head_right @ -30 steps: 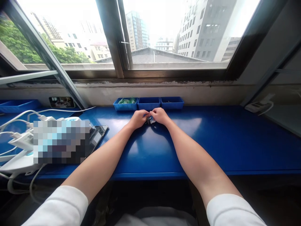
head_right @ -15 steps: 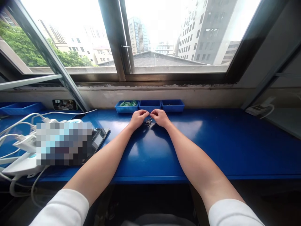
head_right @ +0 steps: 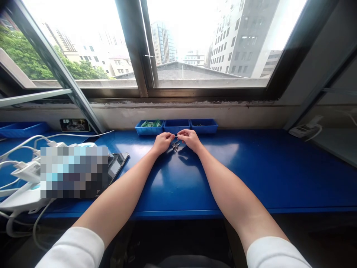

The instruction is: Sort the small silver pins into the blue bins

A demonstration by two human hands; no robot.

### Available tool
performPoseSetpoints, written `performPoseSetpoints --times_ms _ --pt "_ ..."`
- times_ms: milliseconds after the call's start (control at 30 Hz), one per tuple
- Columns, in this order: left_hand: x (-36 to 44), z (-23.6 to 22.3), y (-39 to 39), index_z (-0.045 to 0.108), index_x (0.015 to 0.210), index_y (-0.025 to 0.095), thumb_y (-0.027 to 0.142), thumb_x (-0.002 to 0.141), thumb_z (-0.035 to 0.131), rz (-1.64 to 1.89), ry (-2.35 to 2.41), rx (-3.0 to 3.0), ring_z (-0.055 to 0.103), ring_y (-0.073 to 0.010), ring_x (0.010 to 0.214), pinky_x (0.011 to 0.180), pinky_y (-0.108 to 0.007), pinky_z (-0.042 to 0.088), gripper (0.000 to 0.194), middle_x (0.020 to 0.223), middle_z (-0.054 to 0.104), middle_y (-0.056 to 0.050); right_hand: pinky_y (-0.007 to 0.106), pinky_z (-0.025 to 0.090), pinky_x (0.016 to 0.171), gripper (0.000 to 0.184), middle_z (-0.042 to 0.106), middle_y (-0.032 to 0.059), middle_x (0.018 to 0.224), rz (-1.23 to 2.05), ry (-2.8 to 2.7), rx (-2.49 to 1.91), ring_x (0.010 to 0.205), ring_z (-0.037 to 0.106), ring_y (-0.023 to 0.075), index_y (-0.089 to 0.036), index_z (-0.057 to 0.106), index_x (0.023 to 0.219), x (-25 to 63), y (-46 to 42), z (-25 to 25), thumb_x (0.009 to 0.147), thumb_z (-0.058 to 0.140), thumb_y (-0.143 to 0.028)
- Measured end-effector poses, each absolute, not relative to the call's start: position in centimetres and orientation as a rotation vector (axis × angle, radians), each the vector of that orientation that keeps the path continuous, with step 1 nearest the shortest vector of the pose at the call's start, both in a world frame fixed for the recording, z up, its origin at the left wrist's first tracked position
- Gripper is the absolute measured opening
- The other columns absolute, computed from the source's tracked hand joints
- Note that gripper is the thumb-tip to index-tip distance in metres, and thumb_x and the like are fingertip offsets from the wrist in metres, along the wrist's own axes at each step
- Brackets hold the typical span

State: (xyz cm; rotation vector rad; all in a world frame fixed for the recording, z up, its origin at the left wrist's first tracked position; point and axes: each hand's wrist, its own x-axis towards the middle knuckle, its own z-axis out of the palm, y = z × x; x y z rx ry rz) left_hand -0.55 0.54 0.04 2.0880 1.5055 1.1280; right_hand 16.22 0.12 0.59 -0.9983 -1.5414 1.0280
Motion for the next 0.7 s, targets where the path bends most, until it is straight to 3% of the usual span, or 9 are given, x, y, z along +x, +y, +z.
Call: performPoseSetpoints --times_ms 133,333,533,700 --pt "-0.6 0.0 0.5 0.068 0.075 0.019 0.044 0.086 0.047 1.124 1.51 2.105 0.058 -0.0153 0.073 0.069 -0.026 0.043 0.034 0.076 0.065 -0.002 0.022 0.034 0.046 0.025 0.07 0.0052 0.077 1.086 -1.512 -1.013 0.055 0.052 0.0112 -0.015 0.067 0.079 16.6 0.1 0.8 0.065 0.063 -0.037" --pt "-0.8 0.0 0.7 0.065 0.078 0.02 0.048 0.089 0.039 1.094 1.615 2.056 0.059 -0.0171 0.075 0.069 -0.027 0.043 0.04 0.077 0.067 -0.002 0.023 0.038 0.05 0.025 0.07 0.0055 0.076 0.979 -1.465 -1.039 0.058 0.054 0.0127 -0.015 0.068 0.075 16.9 0.3 0.7 0.067 0.062 -0.038" --pt "-1.7 -0.1 1.2 0.066 0.088 0.022 0.028 0.085 0.045 1.047 1.815 1.995 0.062 -0.0215 0.093 0.081 -0.031 0.045 0.022 0.096 0.071 -0.005 0.027 0.046 0.07 0.023 0.07 0.0041 0.08 0.641 -1.474 -1.209 0.074 0.061 0.0169 -0.017 0.069 0.079 17.6 0.6 0.5 0.069 0.06 -0.037" --pt "-1.8 -0.1 0.9 0.063 0.102 0.021 0.012 0.072 0.05 0.946 1.822 2.057 0.062 -0.022 0.099 0.088 -0.033 0.044 0.034 0.103 0.069 -0.006 0.027 0.045 0.068 0.028 0.068 0.0043 0.072 0.456 -1.536 -1.325 0.07 0.06 0.0174 -0.017 0.068 0.071 17.6 0.4 0.6 0.076 0.053 -0.041"
